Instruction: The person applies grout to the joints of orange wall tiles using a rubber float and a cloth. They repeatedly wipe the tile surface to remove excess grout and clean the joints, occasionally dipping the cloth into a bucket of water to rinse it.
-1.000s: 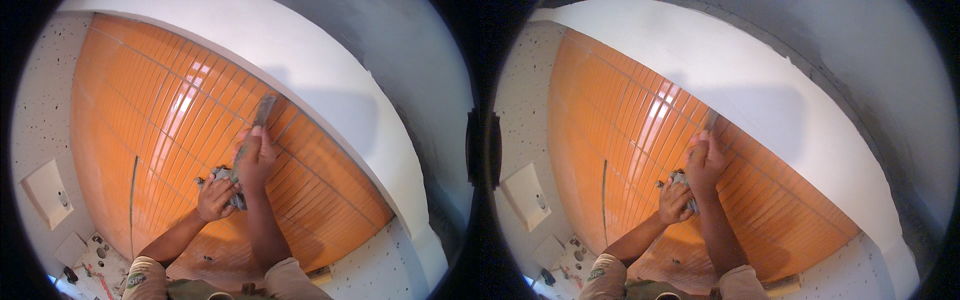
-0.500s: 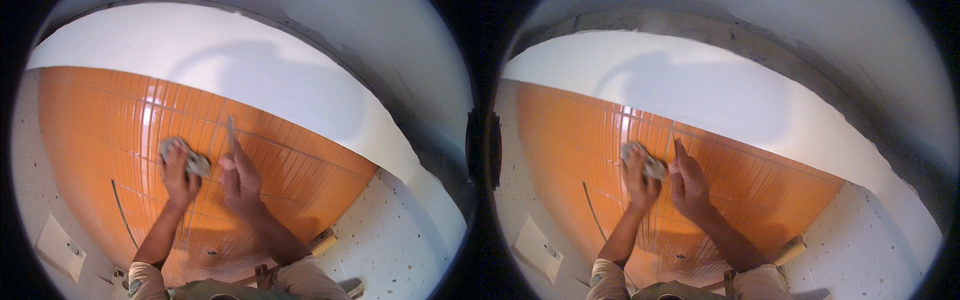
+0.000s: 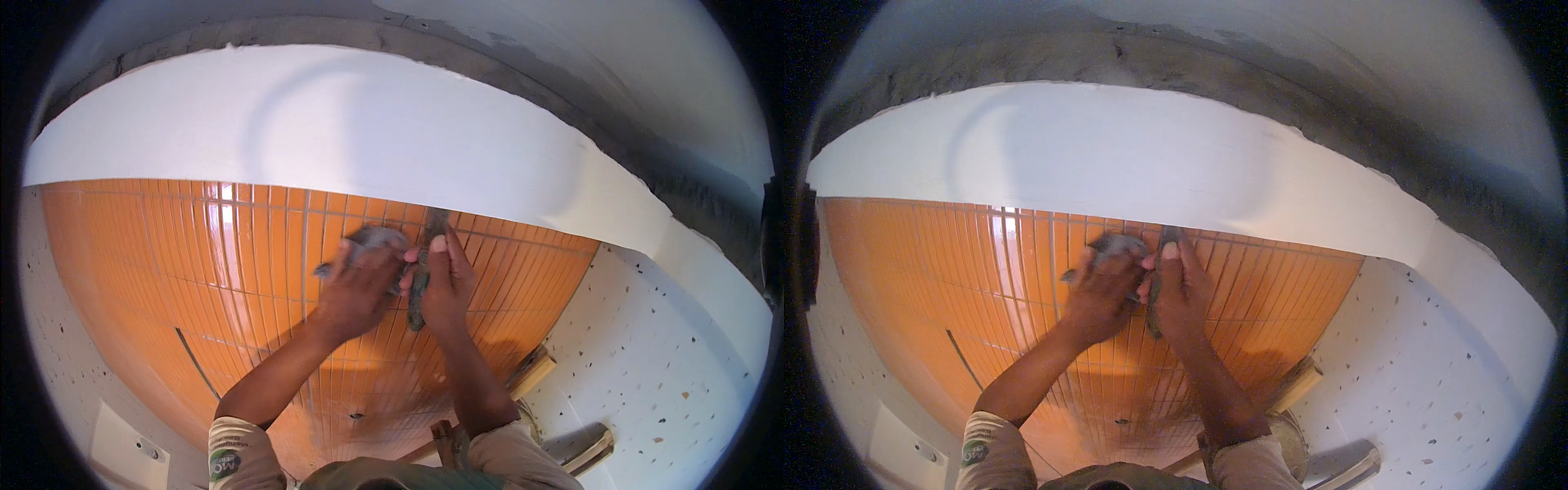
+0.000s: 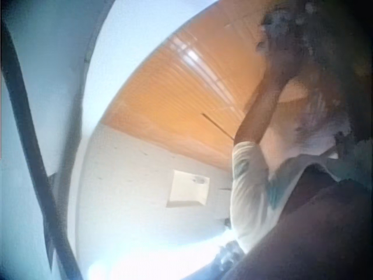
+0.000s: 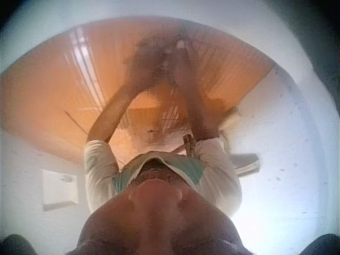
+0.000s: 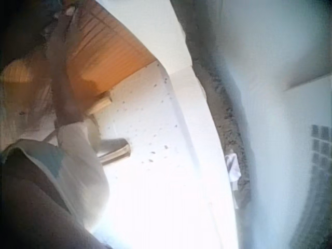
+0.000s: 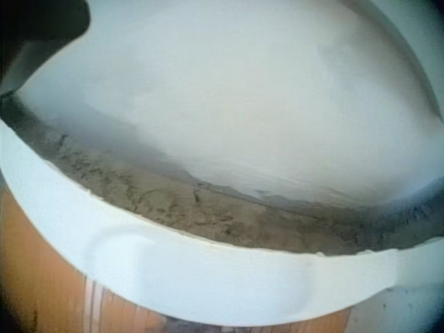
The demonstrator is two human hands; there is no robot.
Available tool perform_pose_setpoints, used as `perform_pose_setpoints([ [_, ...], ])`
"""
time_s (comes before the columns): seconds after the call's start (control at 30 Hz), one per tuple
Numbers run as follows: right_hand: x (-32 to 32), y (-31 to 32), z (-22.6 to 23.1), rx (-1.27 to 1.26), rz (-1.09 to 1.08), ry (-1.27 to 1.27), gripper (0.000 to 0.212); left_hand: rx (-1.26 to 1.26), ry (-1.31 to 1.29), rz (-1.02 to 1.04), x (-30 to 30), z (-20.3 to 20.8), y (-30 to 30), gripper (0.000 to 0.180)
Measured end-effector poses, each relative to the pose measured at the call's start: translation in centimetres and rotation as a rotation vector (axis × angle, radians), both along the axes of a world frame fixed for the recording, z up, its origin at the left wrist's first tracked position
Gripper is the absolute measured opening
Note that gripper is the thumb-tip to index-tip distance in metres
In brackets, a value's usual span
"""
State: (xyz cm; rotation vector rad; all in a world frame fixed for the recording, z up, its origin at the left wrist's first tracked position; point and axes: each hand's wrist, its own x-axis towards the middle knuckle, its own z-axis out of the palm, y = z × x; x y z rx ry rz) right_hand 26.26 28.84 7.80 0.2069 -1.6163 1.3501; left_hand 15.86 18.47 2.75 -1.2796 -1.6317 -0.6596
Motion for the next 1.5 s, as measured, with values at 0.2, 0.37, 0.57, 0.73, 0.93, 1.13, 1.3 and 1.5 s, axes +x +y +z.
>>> perform_pose_setpoints([
  [0.2, -0.5, 0.8, 0.9, 0.012, 0.006, 0.014, 0.038, 0.317, 0.065, 0.249, -2.3, 3.3, -2.8, 0.06],
  [0.37, 1.6, 1.6, -0.5, -0.023, -0.088, 0.075, 0.04, 0.314, 0.136, 0.023, -0.7, 5.8, 1.5, 0.053],
  [0.57, 7.5, 3.8, -1.9, 0.057, -0.348, 0.127, 0.04, 0.157, 0.117, -0.031, 1.4, 7.4, 7.5, 0.054],
  [0.73, 14.8, 6.3, -3.4, 0.083, -0.517, 0.187, 0.047, -0.143, 0.325, -0.11, 4.5, 4.8, 10.4, 0.046],
  [0.93, 22.8, 5.4, -6.9, 0.033, -0.861, 0.194, 0.047, -0.372, 0.543, -0.174, 4.1, -5.5, 12.7, 0.051],
  [1.13, 28.0, 4.5, -7.9, -0.088, -1.132, 0.114, 0.044, -0.008, 0.328, -0.073, 8.0, 6.5, 19.3, 0.046],
  [1.3, 30.7, 5.1, -11.0, -0.182, -1.222, 0.137, 0.045, -0.542, 0.361, -0.255, 9.5, -3.8, 19.9, 0.046],
  [1.5, 33.0, 4.4, -14.9, -0.407, -1.293, 0.117, 0.05, -0.362, -0.27, -0.765, 15.3, -8.9, 20.8, 0.036],
])
